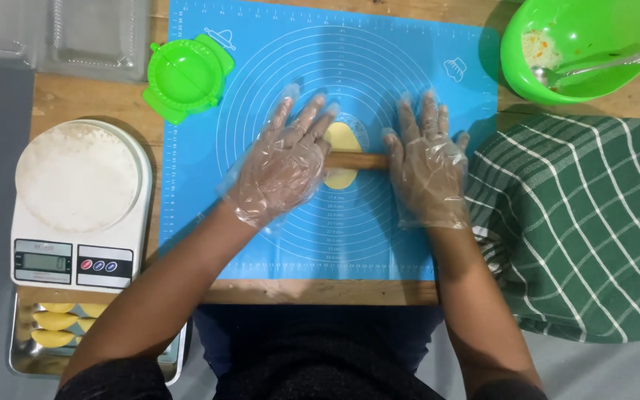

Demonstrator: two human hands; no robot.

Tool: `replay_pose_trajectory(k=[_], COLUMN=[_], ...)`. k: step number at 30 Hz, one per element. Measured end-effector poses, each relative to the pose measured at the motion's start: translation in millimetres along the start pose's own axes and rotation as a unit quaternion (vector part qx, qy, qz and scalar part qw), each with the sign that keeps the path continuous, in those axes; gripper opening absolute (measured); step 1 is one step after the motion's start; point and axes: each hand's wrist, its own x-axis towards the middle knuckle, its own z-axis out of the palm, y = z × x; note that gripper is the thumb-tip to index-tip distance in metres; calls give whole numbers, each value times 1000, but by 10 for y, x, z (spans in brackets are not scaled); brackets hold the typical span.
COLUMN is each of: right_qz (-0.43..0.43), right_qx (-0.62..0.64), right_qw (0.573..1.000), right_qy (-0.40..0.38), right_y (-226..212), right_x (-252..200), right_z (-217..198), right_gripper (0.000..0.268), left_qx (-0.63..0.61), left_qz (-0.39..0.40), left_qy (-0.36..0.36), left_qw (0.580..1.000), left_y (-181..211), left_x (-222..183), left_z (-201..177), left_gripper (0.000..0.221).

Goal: Rolling out a small piece of dough using a wooden rolling pin on a silicone mat

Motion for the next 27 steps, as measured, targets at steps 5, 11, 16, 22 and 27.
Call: replay_pose_trajectory(k=[5, 11, 16, 22, 27], right_qz=[-22, -30, -39, -49, -49], right_qx=[41, 84, 98, 34, -15], right_qw=[997, 996, 994, 996, 996], right_qy=[62, 24, 36, 65, 73], right_y=[81, 11, 44, 77, 57], right_x=[337, 630, 660, 445, 62], right_z=[242, -43, 23, 223, 283], right_gripper=[65, 69, 69, 68, 70], left_qx=[-40, -125, -89, -76, -54], left_qz=[-96, -168, -167, -164, -166], left_qy=[228, 84, 136, 183, 187], left_qw=[968, 974, 972, 966, 967], left_y=[-16, -268, -252, 2, 220], left_x=[256, 635, 637, 324, 19], left_z=[495, 397, 522, 512, 314], left_gripper=[75, 74, 68, 64, 60])
